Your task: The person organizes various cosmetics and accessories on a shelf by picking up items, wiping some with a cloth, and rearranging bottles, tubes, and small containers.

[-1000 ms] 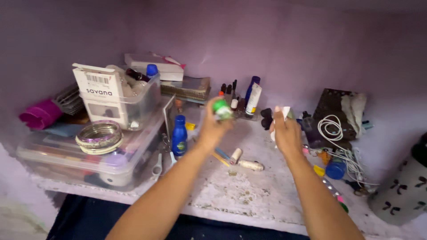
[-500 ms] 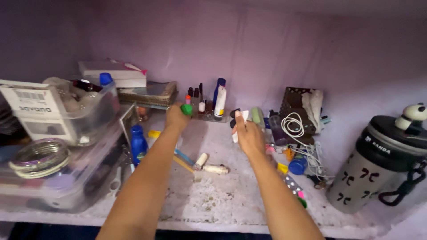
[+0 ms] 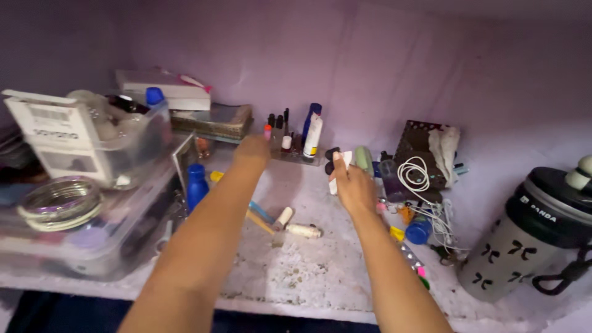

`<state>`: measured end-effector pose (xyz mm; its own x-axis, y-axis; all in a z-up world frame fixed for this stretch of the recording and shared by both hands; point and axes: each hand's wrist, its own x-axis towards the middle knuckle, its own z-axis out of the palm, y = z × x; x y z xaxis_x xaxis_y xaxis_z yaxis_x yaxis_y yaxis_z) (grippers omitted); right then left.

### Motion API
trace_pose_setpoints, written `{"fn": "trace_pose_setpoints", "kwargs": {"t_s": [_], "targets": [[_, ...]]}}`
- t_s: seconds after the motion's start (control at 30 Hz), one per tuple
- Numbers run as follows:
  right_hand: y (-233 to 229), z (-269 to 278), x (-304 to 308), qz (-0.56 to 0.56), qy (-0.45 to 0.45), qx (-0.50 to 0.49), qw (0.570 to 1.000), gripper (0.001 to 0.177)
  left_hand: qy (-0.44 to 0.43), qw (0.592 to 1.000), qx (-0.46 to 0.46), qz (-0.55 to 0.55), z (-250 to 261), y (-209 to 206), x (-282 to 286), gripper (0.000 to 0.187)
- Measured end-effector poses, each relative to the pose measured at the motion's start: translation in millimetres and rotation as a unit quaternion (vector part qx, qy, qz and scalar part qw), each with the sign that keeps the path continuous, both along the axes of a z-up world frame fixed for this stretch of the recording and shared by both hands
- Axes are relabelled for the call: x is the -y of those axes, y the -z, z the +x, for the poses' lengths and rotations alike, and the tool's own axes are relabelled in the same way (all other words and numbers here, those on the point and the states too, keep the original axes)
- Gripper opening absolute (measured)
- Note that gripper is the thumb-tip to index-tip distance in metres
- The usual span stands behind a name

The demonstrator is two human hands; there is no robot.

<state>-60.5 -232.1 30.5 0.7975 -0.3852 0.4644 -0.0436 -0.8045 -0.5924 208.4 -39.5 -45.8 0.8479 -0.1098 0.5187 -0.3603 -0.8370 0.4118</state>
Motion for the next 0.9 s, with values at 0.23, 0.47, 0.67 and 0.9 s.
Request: {"fn": "trace_pose_setpoints", "kwargs": {"t_s": [0.23,0.47,0.67,0.9], "targets": [[7,6,5,-0.007,-0.025,0.018,0.999,0.073,0.190,0.850,-0.230,0.434,-133,-94,-26,0.030],[11,6,8,0.020,-0.034,0.005,0.999,0.075,0.267,0.777,-0.134,0.554,-209,-87,-49,0.059],[5,1,5,0.049,-0.021,-0.024,0.998,0.077,0.271,0.801,-0.060,0.531,-203,-78,-56,0.045],[11,11,15,0.065,-0.037,-0.001,0.997,0.082,0.344,0.891,-0.094,0.280,-177,-88,-59,0.025]]}}
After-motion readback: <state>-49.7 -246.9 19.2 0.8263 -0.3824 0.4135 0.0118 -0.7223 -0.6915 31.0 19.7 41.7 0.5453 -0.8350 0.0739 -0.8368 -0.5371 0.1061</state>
